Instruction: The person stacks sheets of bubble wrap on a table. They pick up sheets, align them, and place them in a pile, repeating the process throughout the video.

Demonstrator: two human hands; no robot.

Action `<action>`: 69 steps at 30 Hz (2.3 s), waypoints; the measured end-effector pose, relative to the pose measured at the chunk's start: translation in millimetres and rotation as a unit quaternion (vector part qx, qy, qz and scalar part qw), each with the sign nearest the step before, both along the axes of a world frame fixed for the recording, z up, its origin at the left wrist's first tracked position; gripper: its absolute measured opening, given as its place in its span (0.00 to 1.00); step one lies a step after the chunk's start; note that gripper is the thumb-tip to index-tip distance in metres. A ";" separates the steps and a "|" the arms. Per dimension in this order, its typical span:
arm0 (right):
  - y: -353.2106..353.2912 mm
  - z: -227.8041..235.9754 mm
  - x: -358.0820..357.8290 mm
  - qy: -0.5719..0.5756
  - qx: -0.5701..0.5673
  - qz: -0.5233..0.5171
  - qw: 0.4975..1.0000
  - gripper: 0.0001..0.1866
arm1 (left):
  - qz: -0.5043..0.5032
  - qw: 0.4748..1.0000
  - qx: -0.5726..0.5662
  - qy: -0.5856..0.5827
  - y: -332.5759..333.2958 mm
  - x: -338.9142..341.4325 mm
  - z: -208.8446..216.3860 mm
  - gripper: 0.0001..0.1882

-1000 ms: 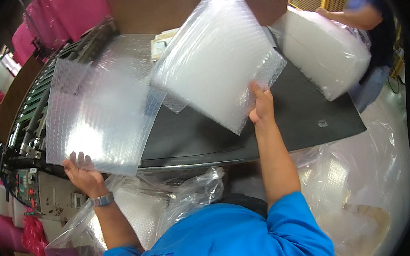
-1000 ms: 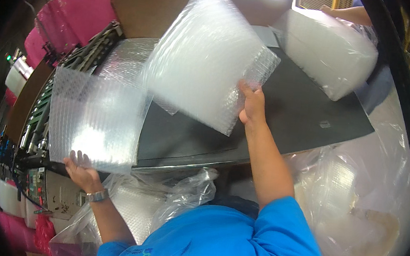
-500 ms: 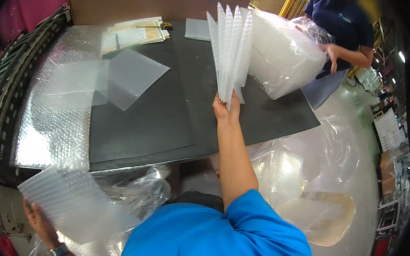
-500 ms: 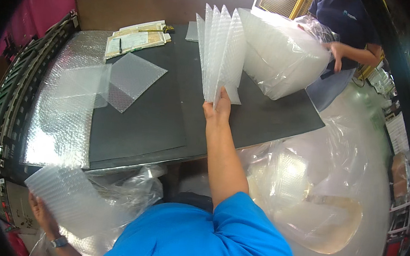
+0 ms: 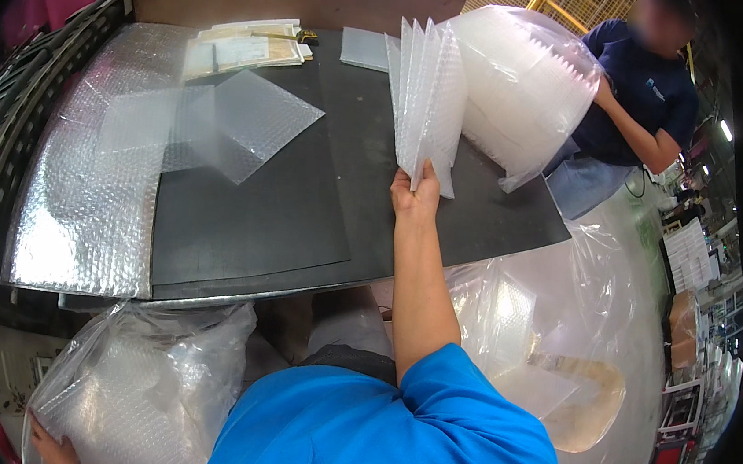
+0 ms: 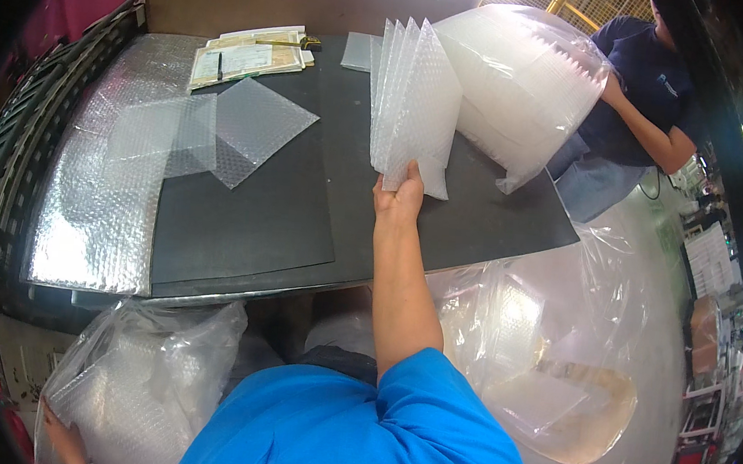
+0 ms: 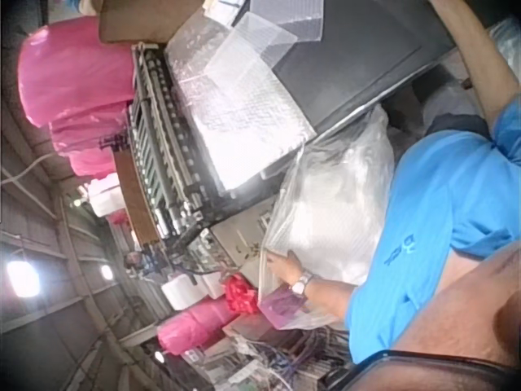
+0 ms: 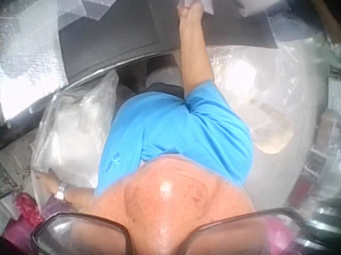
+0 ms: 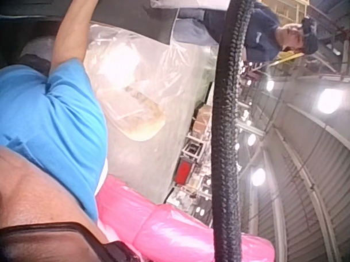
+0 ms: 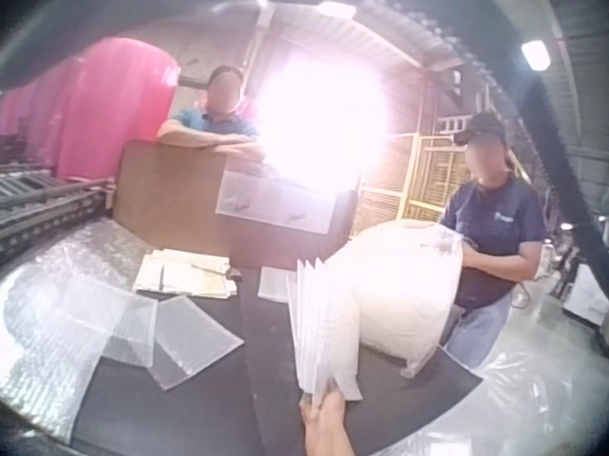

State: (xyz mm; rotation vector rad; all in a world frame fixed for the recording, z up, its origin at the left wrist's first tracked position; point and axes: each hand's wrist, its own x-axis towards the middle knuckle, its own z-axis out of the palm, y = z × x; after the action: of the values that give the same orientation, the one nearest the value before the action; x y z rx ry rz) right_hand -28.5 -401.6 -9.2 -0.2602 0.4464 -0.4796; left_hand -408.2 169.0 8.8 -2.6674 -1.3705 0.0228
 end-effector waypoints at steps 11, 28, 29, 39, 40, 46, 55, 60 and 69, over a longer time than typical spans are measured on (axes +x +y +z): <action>-12.4 -11.0 -9.9 -0.075 0.077 0.029 0.994 0.10 | -0.276 0.945 -0.046 0.169 -131.1 49.6 -165.5 0.32; -13.1 -39.2 -16.6 -0.225 0.266 0.245 0.905 0.11 | -0.258 0.935 -0.235 0.063 -97.1 54.6 -283.9 0.29; -11.7 -36.8 -17.8 -0.223 0.267 0.243 0.906 0.11 | -0.258 0.935 -0.231 0.083 -103.6 62.2 -276.5 0.29; -36.3 -21.4 -54.1 -0.155 0.051 0.127 0.978 0.13 | -0.267 0.923 -0.196 0.197 -128.4 128.3 -248.5 0.28; -54.0 -14.5 -68.2 -0.118 -0.014 0.077 0.990 0.13 | -0.276 0.923 -0.174 0.206 -125.4 134.6 -257.5 0.28; -273.3 -54.3 -204.4 0.110 -0.406 -0.137 0.897 0.17 | -0.282 0.914 -0.159 0.244 -131.5 166.3 -271.5 0.25; -261.1 -217.4 -401.6 0.670 -0.314 -0.132 0.660 0.27 | -0.296 0.926 -0.199 0.122 -143.3 162.8 -269.5 0.24; -263.4 -162.9 -348.8 0.749 -0.472 -0.187 0.426 0.28 | -0.349 0.859 -0.373 0.029 -173.4 142.4 -236.5 0.26; -87.9 -19.5 -139.8 0.012 -0.760 0.103 0.642 0.12 | -0.456 0.486 -0.744 -0.057 -246.7 144.8 -80.8 0.42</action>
State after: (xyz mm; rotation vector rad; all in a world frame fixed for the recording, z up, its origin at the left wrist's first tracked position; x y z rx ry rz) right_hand -168.3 -489.5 -28.8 -1.9597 -0.0954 -0.5225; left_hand -263.4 -77.6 -72.0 -4.1334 1.1007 1.5527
